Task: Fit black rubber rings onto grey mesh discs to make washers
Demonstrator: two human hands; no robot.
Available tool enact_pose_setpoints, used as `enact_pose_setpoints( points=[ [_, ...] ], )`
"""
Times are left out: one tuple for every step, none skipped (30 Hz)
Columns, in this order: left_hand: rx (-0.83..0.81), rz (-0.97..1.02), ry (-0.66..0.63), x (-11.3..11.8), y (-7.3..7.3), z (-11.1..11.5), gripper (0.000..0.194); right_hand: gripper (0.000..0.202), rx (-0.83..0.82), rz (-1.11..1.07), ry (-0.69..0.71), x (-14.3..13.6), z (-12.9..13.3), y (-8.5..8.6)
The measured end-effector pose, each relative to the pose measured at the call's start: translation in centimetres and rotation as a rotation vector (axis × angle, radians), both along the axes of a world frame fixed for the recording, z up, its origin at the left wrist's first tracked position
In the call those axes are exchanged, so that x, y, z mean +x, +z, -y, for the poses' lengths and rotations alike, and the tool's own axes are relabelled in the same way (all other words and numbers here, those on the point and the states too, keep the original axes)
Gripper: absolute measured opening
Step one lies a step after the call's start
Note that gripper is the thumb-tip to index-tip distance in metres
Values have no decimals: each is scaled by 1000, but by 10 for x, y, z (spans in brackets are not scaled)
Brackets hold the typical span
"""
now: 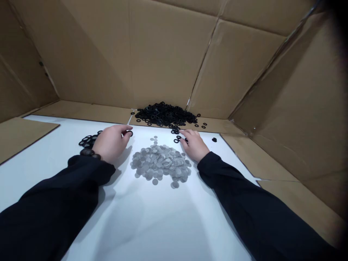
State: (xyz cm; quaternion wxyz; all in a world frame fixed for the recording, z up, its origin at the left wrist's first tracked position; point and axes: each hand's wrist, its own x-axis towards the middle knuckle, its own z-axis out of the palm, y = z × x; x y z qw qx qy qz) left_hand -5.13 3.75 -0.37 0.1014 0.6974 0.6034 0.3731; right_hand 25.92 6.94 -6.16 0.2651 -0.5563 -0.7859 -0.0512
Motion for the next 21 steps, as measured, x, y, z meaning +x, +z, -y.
enact_pose_setpoints(
  points=[
    [-9,-29,33,-5,0,-3,18,39,-17,17,-1,2,-1,-2],
    [-16,-53,54,-9,-1,-6,16,39,-31,25,2,4,-1,-4],
    [-15,-85,64,-13,-1,-9,13,37,-40,25,6,4,-1,-4],
    [-2,-130,61,-17,-3,-11,11,34,-44,21,8,4,0,-4],
    [21,-186,57,-21,-4,-14,11,32,-48,18,6,3,1,-4],
    [43,-240,54,-24,-7,-16,12,30,-50,13,3,2,1,-3],
    [60,-282,60,-27,-9,-19,13,27,-50,6,-1,2,2,-1],
    [73,-308,77,-29,-12,-21,13,25,-50,-3,-7,2,2,0],
    [76,-319,90,-31,-14,-22,13,23,-49,-12,-14,1,2,1],
    [79,-319,100,-33,-16,-24,13,21,-48,-21,-21,1,2,2],
    [85,-305,104,-34,-17,-25,13,20,-46,-31,-28,1,2,3],
    [93,-278,101,-34,-18,-25,13,20,-42,-39,-37,1,2,4],
    [106,-239,93,-34,-18,-25,12,19,-35,-48,-44,1,2,4],
    [121,-193,76,-32,-17,-24,11,19,-27,-63,-51,1,2,5],
    [132,-149,51,-29,-15,-22,11,20,-17,-87,-58,0,2,5],
    [138,-117,20,-24,-13,-19,11,22,-6,-121,-62,-1,3,6],
    [140,-106,-23,-18,-11,-15,13,25,6,-164,-56,-2,4,7],
    [129,-120,-69,-12,-10,-10,16,28,20,-210,-39,-5,6,8],
    [117,-143,-118,-4,-8,-5,18,30,37,-251,-9,-8,10,10],
    [107,-156,-177,4,-7,0,20,33,58,-281,37,-12,14,12],
    [96,-159,-237,12,-6,6,21,33,82,-299,92,-17,19,14]
  ],
)
